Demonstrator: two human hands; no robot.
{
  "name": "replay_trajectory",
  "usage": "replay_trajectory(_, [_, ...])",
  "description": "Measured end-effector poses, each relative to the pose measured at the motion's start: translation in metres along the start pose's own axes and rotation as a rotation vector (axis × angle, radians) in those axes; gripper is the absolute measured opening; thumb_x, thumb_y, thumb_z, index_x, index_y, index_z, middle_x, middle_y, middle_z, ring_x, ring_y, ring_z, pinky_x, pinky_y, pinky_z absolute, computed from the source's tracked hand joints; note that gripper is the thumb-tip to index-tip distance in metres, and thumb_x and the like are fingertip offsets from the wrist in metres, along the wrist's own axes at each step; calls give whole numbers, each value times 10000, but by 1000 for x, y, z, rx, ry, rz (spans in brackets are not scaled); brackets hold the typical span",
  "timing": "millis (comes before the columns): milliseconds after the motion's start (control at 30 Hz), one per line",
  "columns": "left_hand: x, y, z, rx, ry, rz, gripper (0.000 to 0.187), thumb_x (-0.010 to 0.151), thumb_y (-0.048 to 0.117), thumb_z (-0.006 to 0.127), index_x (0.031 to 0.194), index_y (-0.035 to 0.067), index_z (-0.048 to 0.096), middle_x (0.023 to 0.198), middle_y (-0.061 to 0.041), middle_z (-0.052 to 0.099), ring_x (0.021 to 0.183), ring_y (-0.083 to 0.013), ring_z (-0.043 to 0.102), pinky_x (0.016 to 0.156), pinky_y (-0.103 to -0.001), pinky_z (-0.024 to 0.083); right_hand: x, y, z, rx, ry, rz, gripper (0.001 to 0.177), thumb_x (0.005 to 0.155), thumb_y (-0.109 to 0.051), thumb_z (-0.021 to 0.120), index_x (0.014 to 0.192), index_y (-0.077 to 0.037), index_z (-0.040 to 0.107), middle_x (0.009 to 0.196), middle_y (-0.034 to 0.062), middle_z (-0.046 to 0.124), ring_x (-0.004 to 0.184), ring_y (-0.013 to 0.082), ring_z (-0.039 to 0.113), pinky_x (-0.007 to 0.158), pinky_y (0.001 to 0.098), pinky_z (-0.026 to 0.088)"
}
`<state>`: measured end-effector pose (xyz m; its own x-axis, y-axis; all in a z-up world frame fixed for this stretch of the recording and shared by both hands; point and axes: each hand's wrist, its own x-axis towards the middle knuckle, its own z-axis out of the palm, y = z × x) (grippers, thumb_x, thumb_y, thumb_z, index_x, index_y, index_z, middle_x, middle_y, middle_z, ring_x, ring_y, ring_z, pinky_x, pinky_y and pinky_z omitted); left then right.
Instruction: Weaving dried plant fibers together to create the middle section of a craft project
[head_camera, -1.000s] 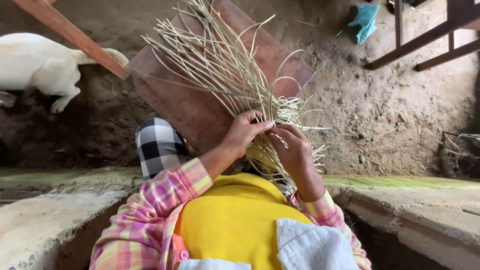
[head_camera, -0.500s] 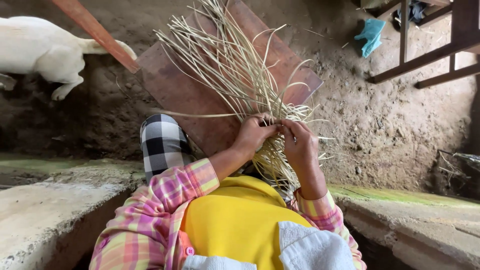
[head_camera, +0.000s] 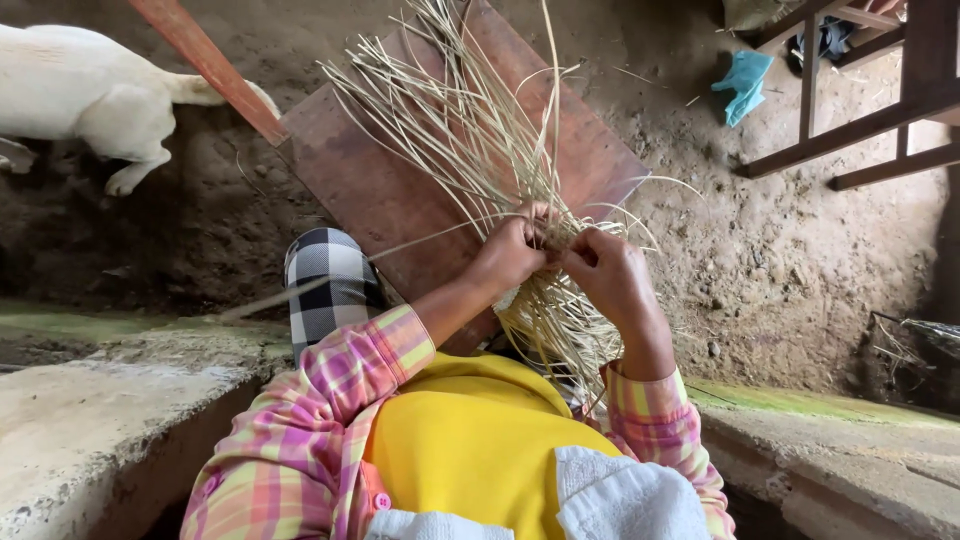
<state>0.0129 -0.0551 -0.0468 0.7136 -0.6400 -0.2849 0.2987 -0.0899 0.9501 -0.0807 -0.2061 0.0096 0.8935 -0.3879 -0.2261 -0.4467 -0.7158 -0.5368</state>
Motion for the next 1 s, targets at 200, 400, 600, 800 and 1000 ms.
replay_trajectory(200, [3,-4,14,-462,59,-84,406,784,83,900,1094,40,640,767,-31,652,712,-104,667,640,-179,551,15,-3,5,32,79,-102,170,780,-317,807,842,-170,748,745,79,664,732,278,680,712,444,523])
replay_trajectory(400, [14,-27,15,-501,176,-93,531,753,107,892,1180,-6,597,838,-127,671,713,-183,655,636,-309,561,-27,-112,18,220,1,-458,109,848,-231,743,943,-178,758,810,122,678,778,364,688,724,472,566])
replay_trajectory(600, [-5,-9,25,-400,244,123,320,851,227,884,1028,41,692,851,-89,692,752,-135,655,650,-254,573,-80,-167,32,423,-88,-926,47,954,-98,634,994,-111,655,941,102,586,793,335,692,710,411,591])
replay_trajectory(800, [-21,-86,-19,2,306,289,144,1031,239,686,1030,102,642,861,-27,653,764,-164,667,815,-302,561,-63,-141,5,171,191,-844,236,956,-105,645,1188,-123,682,1089,118,676,902,334,736,750,405,612])
replay_trajectory(1000, [-78,28,-17,656,209,1379,71,938,126,694,965,66,722,828,-99,630,665,-265,633,689,-364,602,-28,-28,-35,-2,219,-409,202,932,-33,716,1054,-174,795,992,57,709,860,293,719,776,431,594])
